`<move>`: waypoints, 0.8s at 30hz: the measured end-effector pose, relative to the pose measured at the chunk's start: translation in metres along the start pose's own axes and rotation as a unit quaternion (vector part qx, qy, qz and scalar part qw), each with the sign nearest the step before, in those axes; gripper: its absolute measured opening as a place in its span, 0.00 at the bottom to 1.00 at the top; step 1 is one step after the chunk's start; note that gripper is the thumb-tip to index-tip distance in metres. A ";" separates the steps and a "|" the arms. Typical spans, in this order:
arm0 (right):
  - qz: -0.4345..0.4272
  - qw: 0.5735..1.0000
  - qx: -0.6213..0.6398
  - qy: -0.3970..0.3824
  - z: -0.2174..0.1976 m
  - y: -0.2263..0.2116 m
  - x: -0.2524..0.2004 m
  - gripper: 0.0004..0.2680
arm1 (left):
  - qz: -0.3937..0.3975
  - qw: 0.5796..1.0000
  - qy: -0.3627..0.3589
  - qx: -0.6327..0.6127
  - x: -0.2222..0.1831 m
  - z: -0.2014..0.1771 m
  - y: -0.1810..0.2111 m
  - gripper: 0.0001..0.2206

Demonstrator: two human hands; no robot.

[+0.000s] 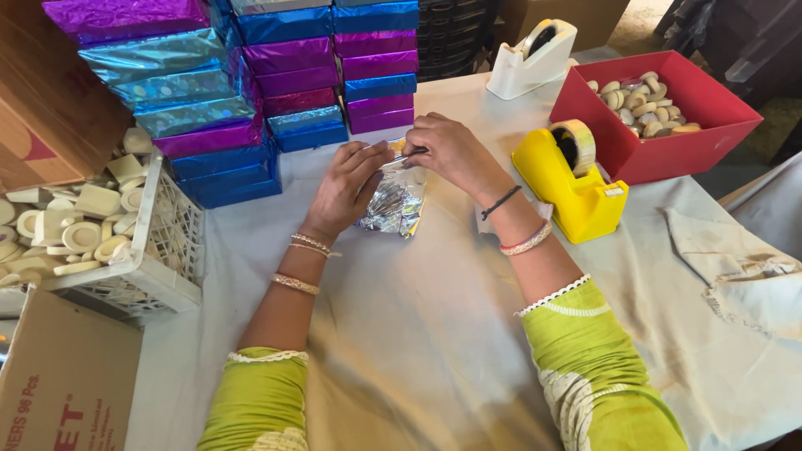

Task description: Packing and wrapping small items into boxes and decorative bags at a workstation.

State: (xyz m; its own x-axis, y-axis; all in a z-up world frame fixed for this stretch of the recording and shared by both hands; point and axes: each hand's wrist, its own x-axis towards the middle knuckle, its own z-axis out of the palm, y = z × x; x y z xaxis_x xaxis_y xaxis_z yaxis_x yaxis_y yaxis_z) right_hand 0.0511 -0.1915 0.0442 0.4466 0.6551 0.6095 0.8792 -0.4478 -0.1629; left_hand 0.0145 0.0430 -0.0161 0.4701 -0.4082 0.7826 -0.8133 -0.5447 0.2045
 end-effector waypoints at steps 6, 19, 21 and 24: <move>0.011 1.000 0.003 0.021 0.001 0.008 -0.001 0.09 | -0.005 1.000 0.014 0.019 0.000 0.005 0.002 0.16; 0.212 0.976 -0.019 0.054 -0.091 0.026 -0.076 0.06 | 0.010 0.999 0.034 0.015 -0.003 0.010 -0.001 0.15; 0.248 0.955 -0.145 0.074 -0.112 0.034 -0.109 0.03 | 0.014 0.999 0.041 0.027 -0.003 0.017 -0.006 0.16; 0.352 0.908 -0.215 0.075 -0.135 0.036 -0.150 0.04 | 0.000 0.999 0.025 0.041 -0.003 0.015 -0.005 0.16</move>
State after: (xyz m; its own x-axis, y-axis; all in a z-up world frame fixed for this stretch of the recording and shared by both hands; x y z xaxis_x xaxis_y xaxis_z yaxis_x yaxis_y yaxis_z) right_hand -0.0070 -0.3878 0.0520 0.8170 0.0384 0.5753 0.2234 -0.9409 -0.2544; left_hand 0.0222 0.0362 -0.0280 0.4508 -0.3726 0.8112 -0.7817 -0.6034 0.1573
